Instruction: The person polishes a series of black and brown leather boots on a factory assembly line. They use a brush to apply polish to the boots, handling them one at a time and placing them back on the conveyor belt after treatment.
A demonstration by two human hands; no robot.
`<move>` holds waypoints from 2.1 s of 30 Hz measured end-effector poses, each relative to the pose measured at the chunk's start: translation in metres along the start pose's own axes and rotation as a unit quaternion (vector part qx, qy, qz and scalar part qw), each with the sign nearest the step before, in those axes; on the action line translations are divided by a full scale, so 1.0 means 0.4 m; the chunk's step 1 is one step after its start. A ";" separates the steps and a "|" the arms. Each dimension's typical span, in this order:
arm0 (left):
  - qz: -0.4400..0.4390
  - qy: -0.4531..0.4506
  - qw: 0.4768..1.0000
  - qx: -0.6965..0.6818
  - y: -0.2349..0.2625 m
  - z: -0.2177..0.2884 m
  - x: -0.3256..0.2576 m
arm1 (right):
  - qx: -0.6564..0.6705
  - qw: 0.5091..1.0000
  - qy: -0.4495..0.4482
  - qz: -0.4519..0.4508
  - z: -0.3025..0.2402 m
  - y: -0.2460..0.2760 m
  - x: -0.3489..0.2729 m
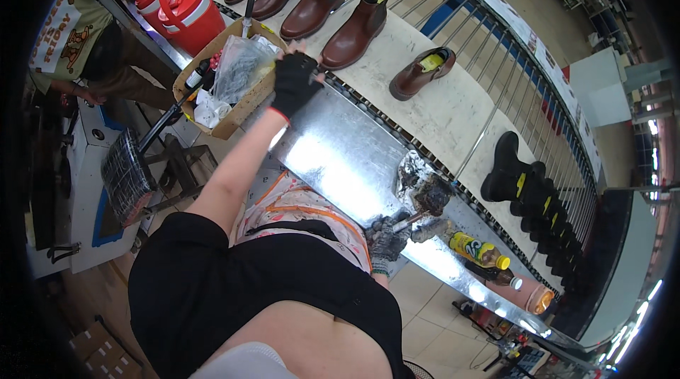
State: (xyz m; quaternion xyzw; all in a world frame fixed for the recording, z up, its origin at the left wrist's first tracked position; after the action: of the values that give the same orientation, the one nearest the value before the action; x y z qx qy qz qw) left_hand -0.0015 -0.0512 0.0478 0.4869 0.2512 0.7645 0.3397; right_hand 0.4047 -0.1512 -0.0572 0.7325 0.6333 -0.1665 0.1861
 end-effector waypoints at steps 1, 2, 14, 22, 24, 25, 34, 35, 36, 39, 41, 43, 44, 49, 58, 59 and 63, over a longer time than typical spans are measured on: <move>0.017 0.004 0.998 0.054 0.029 -0.025 0.020 | -0.020 1.000 0.017 -0.006 -0.028 -0.008 -0.016; -0.018 0.025 0.997 0.073 0.038 -0.057 0.033 | -0.040 0.999 0.034 -0.011 -0.047 -0.013 -0.026; -0.039 0.063 0.971 0.228 0.047 -0.169 0.048 | -0.031 0.998 -0.062 0.008 0.003 0.004 0.000; -0.061 0.095 0.987 0.117 0.044 -0.196 0.061 | 0.033 0.998 -0.036 -0.029 -0.002 -0.005 -0.006; -0.036 0.053 0.990 0.124 0.047 -0.186 0.062 | 0.052 0.998 -0.017 -0.040 -0.007 -0.007 -0.013; -0.031 0.057 0.991 0.117 0.048 -0.187 0.058 | 0.034 0.998 -0.028 -0.034 0.007 0.000 -0.008; -0.041 0.063 0.994 0.074 0.050 -0.165 0.044 | -0.018 0.999 -0.029 -0.001 -0.017 -0.003 -0.013; -0.041 0.067 0.994 0.072 0.047 -0.167 0.044 | -0.038 0.999 -0.020 0.001 -0.020 -0.001 -0.013; -0.041 0.070 0.994 0.069 0.045 -0.168 0.044 | -0.047 0.999 -0.013 0.002 -0.018 0.002 -0.010; -0.026 0.087 0.994 0.055 0.049 -0.171 0.039 | -0.044 0.999 -0.007 0.000 0.001 0.005 -0.001; -0.018 0.087 0.994 0.062 0.044 -0.170 0.038 | -0.023 1.000 -0.017 0.002 0.012 0.008 0.002; -0.022 0.096 0.993 0.062 0.039 -0.174 0.039 | 0.041 0.999 -0.027 0.008 0.028 0.005 0.003; -0.020 0.091 0.994 0.061 0.042 -0.171 0.040 | 0.036 0.999 -0.024 0.007 0.032 0.007 0.007; 0.077 0.073 0.994 -0.028 0.084 -0.195 0.043 | 0.025 1.000 0.007 0.014 0.033 0.015 0.019; 0.179 0.141 0.951 0.209 0.256 -0.299 -0.020 | 0.015 1.000 0.009 0.004 -0.010 -0.008 -0.009; 0.161 0.168 0.951 0.204 0.264 -0.341 -0.032 | 0.017 1.000 0.016 -0.001 -0.008 -0.007 -0.008; 0.130 0.338 0.920 0.152 0.332 -0.497 -0.101 | -0.011 1.000 0.007 0.009 0.023 0.007 0.017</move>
State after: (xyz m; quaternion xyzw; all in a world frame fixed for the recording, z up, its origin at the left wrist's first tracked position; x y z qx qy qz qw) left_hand -0.2080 -0.1782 0.0403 0.2732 0.3988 0.8737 0.0543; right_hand 0.4084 -0.1499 -0.0682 0.7371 0.6299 -0.1528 0.1914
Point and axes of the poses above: each hand's wrist, its own x-axis towards the middle knuckle, its own y-axis out of the back of the hand, z = x × y, the point moved 7 cm from there along x, towards the middle knuckle, and after that the axes turned 15 degrees about -x, right-handed, at the moved point
